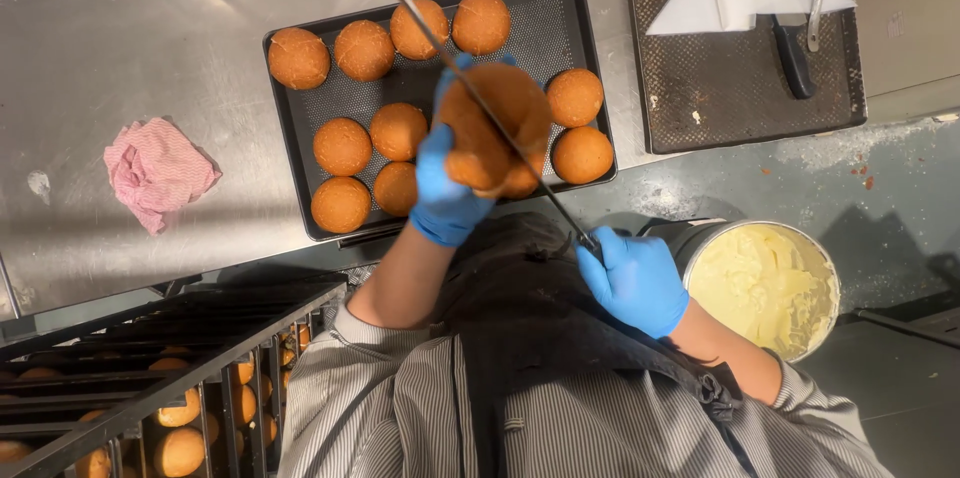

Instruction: Scoring a cross onto the top of baked buns using a long serrated knife on a stainless steel counter.

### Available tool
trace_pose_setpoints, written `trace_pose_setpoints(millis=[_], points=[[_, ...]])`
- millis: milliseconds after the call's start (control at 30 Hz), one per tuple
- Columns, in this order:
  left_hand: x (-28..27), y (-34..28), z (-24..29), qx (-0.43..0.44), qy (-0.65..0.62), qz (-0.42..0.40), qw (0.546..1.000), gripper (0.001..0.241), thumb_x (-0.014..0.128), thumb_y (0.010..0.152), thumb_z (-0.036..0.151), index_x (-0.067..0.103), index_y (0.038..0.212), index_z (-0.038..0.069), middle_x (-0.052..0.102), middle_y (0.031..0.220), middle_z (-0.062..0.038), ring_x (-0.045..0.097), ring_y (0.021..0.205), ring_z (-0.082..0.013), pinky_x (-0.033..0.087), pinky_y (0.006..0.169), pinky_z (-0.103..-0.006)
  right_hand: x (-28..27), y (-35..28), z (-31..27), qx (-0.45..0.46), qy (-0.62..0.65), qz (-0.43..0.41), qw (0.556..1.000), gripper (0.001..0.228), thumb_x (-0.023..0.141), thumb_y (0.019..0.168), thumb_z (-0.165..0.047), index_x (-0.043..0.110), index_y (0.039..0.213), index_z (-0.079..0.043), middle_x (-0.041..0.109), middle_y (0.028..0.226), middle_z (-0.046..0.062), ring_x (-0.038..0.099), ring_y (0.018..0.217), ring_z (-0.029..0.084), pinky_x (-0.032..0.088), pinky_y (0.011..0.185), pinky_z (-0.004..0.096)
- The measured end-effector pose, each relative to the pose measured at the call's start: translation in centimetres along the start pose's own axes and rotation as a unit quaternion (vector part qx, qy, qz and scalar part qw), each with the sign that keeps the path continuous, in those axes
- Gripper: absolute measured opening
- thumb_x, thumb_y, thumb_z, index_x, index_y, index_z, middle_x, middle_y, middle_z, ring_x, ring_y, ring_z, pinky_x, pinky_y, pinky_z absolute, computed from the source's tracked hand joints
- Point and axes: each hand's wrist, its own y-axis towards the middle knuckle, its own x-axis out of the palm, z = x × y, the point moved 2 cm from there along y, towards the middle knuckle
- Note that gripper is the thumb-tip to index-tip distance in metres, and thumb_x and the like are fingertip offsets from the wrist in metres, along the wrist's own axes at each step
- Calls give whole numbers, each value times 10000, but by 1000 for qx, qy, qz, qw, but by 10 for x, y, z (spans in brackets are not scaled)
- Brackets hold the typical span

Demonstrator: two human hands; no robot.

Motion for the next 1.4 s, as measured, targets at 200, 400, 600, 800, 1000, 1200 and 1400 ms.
trace_pose_setpoints(millis=[200,400,600,800,1000,1200,1400], points=[[9,-6,-23,-15,6,-22,1000,708,504,1029,414,303,1632,103,395,1646,-165,410,1542,-297,309,1326,-460,-1,5,-3,-5,-12,1,1000,185,692,902,-188,600,922,-29,613,575,150,621,483,366,488,470,458],[15,2,2,5,-7,0,1000,592,414,1112,356,307,1630,91,401,1640,-155,413,1531,-312,323,1320,-487,9,-3,7,-11,-7,17,1000,185,687,911,-195,595,922,-35,628,622,158,629,516,372,492,481,457],[4,-7,-28,-101,-123,43,986,650,390,1089,385,284,1643,63,402,1634,-146,409,1513,-298,338,1284,-447,9,9,4,15,5,1,1000,173,686,915,-202,601,890,-52,629,610,160,640,525,369,501,495,454],[15,7,-3,-72,-95,26,993,590,372,1126,377,298,1631,83,371,1642,-151,401,1510,-322,337,1287,-479,16,3,9,5,10,9,1000,198,684,922,-192,612,943,-8,629,622,171,626,516,382,486,475,456],[12,6,-24,-85,-38,3,996,576,338,1151,370,287,1648,83,378,1656,-149,393,1538,-285,305,1318,-435,12,8,8,19,-3,3,1000,208,703,899,-209,596,868,-34,606,578,167,618,502,373,480,483,465],[7,19,-7,-85,-64,-19,994,549,362,1165,353,295,1635,76,407,1623,-172,412,1512,-290,296,1323,-454,12,10,7,19,-16,36,999,203,704,913,-206,605,902,-30,616,608,167,621,512,363,480,484,454],[11,22,-9,-97,-92,-38,990,561,397,1160,357,286,1641,91,361,1669,-177,367,1555,-317,327,1310,-472,20,11,14,20,-16,28,999,199,711,890,-206,607,889,-36,614,579,144,621,494,345,489,486,447]])
